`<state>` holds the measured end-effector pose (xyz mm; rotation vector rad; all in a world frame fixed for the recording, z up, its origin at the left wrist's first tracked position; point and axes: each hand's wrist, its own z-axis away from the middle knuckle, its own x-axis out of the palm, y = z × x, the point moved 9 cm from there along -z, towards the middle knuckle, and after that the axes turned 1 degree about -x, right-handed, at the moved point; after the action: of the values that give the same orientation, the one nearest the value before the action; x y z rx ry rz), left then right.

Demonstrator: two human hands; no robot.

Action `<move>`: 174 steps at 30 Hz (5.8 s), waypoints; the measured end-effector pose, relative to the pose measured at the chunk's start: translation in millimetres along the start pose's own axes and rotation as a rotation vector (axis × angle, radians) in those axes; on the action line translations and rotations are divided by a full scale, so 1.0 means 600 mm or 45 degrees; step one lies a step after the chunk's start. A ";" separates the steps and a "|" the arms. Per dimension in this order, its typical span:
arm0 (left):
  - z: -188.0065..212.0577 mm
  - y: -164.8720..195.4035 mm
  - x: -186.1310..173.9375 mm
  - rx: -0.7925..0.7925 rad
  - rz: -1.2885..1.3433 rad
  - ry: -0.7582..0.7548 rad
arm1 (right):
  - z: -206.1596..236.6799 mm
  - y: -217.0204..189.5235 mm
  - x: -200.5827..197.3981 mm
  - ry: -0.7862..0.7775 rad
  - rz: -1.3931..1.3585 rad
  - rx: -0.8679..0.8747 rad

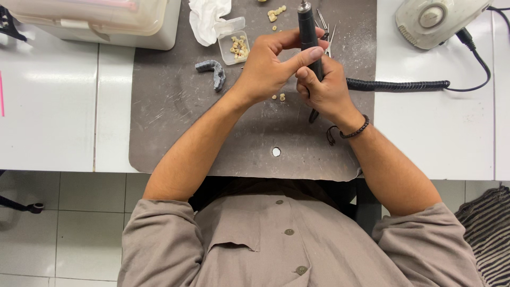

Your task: The person holds a small dental crown in one hand and uses a rotary handpiece with different attachments to grind and polish its surface. They swap burrs and polishing points on the handpiece, reposition the crown repeatedly, and work over a bench mat scattered with crowns, forceps, and a partial denture framework.

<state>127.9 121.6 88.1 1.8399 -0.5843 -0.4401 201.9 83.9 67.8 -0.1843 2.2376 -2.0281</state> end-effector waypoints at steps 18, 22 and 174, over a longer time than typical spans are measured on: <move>0.082 -0.079 -0.018 -0.092 -1.144 -0.566 | 0.006 0.017 -0.080 0.354 0.004 -0.065; 0.091 -0.091 -0.014 -0.029 -1.222 -0.543 | 0.005 0.031 -0.080 0.291 -0.058 0.026; 0.101 0.038 -0.028 0.394 -0.465 -0.155 | 0.085 -0.042 -0.018 0.010 1.726 -0.877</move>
<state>76.5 79.1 90.2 2.2394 -0.4127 -0.7417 221.6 33.1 88.0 0.9816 1.9488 -0.5461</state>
